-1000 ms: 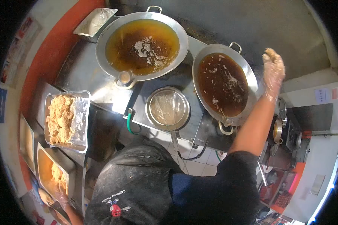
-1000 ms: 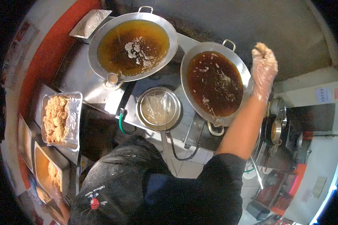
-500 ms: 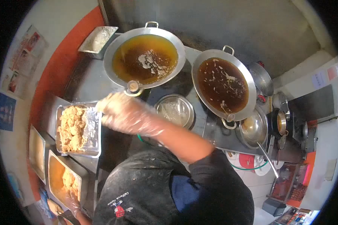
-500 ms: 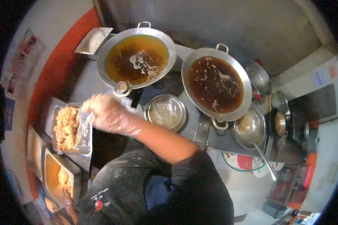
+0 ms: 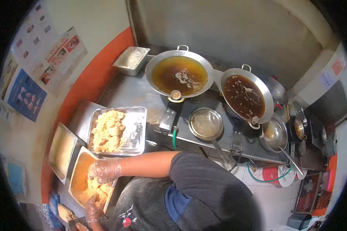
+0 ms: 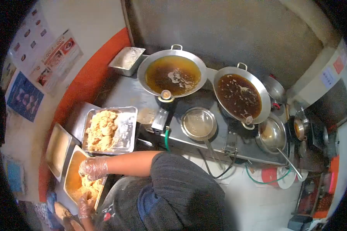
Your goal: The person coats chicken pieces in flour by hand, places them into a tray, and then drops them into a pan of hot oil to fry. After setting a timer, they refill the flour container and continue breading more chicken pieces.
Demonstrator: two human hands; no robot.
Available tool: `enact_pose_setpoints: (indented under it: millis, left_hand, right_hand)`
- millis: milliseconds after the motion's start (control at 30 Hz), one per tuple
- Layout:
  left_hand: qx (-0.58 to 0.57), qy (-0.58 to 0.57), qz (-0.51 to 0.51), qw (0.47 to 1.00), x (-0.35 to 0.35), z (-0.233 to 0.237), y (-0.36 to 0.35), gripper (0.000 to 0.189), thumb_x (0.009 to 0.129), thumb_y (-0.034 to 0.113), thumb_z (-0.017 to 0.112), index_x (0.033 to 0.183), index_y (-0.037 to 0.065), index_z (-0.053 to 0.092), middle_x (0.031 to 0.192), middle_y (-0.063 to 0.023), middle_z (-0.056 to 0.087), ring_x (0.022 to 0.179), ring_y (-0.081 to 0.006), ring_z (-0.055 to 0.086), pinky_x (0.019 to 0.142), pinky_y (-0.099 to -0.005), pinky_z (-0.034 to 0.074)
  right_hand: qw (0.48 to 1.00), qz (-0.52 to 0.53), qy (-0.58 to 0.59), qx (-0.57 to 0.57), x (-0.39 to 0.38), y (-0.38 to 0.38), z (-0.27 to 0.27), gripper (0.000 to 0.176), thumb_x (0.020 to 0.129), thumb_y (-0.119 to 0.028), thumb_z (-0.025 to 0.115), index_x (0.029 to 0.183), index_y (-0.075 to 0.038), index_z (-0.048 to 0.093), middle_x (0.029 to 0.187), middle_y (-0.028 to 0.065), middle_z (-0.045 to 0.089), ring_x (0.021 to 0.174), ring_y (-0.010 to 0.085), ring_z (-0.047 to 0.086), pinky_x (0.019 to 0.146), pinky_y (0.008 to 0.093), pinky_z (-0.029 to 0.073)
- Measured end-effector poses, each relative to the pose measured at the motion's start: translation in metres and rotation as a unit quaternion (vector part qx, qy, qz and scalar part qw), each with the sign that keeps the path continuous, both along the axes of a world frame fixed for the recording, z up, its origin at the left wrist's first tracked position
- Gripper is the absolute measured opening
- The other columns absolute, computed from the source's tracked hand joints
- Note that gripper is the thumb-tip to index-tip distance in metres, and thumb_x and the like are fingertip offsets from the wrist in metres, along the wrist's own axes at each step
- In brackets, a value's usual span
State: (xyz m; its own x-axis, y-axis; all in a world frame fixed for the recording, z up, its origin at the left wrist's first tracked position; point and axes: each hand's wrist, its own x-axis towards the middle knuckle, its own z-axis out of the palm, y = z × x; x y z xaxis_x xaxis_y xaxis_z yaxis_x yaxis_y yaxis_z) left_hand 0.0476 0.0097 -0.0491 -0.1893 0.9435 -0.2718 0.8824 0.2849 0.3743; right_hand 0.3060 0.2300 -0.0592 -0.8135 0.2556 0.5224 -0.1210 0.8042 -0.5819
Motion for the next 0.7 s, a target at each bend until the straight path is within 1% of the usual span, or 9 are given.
enact_pose_setpoints:
  millis: [67, 167, 267, 367, 467, 533, 600, 667, 700]
  left_hand:
    - [0.032, 0.005, -0.058, 0.998, -0.012, -0.022, 0.002, 0.051, 0.085, 0.015, 0.085, 0.131, -0.003, 0.074, 0.109, -0.0219, 0.079, 0.102, -0.0382, 0.076, 0.094, -0.0475, 0.060]
    - [0.109, -0.008, -0.056, 0.992, -0.015, -0.032, -0.006, 0.046, 0.087, 0.016, 0.083, 0.129, -0.002, 0.075, 0.107, -0.0212, 0.078, 0.100, -0.0384, 0.075, 0.093, -0.0485, 0.059]
    - [0.121, -0.034, -0.014, 0.992, 0.008, -0.010, -0.009, 0.039, 0.091, 0.016, 0.078, 0.126, -0.002, 0.076, 0.108, -0.0226, 0.078, 0.102, -0.0396, 0.075, 0.094, -0.0495, 0.059]
    - [0.171, -0.073, -0.008, 0.983, 0.002, -0.011, -0.015, 0.035, 0.093, 0.016, 0.075, 0.122, -0.002, 0.076, 0.107, -0.0229, 0.078, 0.102, -0.0408, 0.074, 0.094, -0.0494, 0.058]
    - [0.183, -0.090, -0.017, 0.979, 0.002, -0.010, -0.013, 0.032, 0.093, 0.016, 0.074, 0.120, -0.001, 0.075, 0.107, -0.0223, 0.077, 0.101, -0.0416, 0.074, 0.093, -0.0498, 0.058]
    - [0.181, -0.075, -0.007, 0.981, 0.005, -0.004, -0.014, 0.031, 0.092, 0.015, 0.074, 0.119, 0.000, 0.075, 0.106, -0.0221, 0.076, 0.101, -0.0415, 0.073, 0.092, -0.0507, 0.057]
    - [0.181, -0.077, -0.007, 0.980, 0.001, -0.007, -0.014, 0.031, 0.092, 0.015, 0.074, 0.120, 0.000, 0.075, 0.107, -0.0217, 0.076, 0.101, -0.0412, 0.073, 0.093, -0.0505, 0.057]
    - [0.178, -0.076, -0.007, 0.981, 0.000, -0.014, -0.014, 0.031, 0.092, 0.014, 0.074, 0.121, 0.001, 0.075, 0.108, -0.0214, 0.076, 0.102, -0.0408, 0.073, 0.094, -0.0504, 0.057]
    - [0.200, -0.076, -0.012, 0.977, 0.000, -0.018, -0.014, 0.031, 0.092, 0.014, 0.075, 0.121, 0.000, 0.075, 0.108, -0.0208, 0.076, 0.103, -0.0408, 0.073, 0.094, -0.0503, 0.057]
  right_hand:
    - [1.000, 0.018, -0.005, -0.019, -0.023, -0.008, -0.011, 0.029, 0.086, -0.016, 0.075, 0.112, -0.004, 0.074, 0.101, 0.0224, 0.074, 0.099, 0.0445, 0.074, 0.093, 0.0536, 0.059]
    - [0.992, 0.002, -0.056, -0.116, -0.034, -0.023, -0.025, 0.030, 0.090, -0.016, 0.075, 0.117, -0.005, 0.075, 0.102, 0.0228, 0.074, 0.097, 0.0463, 0.075, 0.089, 0.0539, 0.060]
    - [0.994, -0.032, -0.104, -0.013, -0.041, -0.023, -0.017, 0.034, 0.090, -0.020, 0.078, 0.121, -0.005, 0.077, 0.103, 0.0225, 0.075, 0.101, 0.0435, 0.075, 0.092, 0.0524, 0.060]
    - [0.994, -0.092, -0.008, -0.051, 0.002, -0.023, 0.018, 0.037, 0.090, -0.022, 0.081, 0.122, -0.005, 0.078, 0.109, 0.0206, 0.077, 0.109, 0.0385, 0.074, 0.098, 0.0502, 0.059]
    - [0.980, -0.191, 0.041, -0.024, 0.062, -0.009, 0.022, 0.035, 0.090, -0.017, 0.079, 0.122, -0.005, 0.079, 0.116, 0.0171, 0.079, 0.110, 0.0396, 0.073, 0.103, 0.0499, 0.058]
    - [0.958, -0.281, 0.057, -0.021, 0.126, -0.014, 0.056, 0.031, 0.090, -0.015, 0.079, 0.119, -0.007, 0.081, 0.120, 0.0125, 0.081, 0.112, 0.0377, 0.074, 0.106, 0.0483, 0.058]
    - [0.903, -0.429, -0.023, 0.014, 0.191, -0.015, 0.054, 0.024, 0.093, -0.016, 0.076, 0.115, -0.010, 0.082, 0.121, 0.0087, 0.081, 0.115, 0.0340, 0.074, 0.107, 0.0470, 0.058]
    - [0.859, -0.466, -0.148, 0.153, 0.266, -0.032, 0.084, 0.021, 0.094, -0.017, 0.073, 0.112, -0.011, 0.083, 0.122, 0.0077, 0.082, 0.115, 0.0324, 0.075, 0.106, 0.0463, 0.058]
    - [0.819, -0.535, -0.171, 0.117, 0.301, -0.042, 0.083, 0.021, 0.095, -0.018, 0.072, 0.111, -0.011, 0.083, 0.121, 0.0082, 0.081, 0.114, 0.0330, 0.075, 0.105, 0.0465, 0.059]
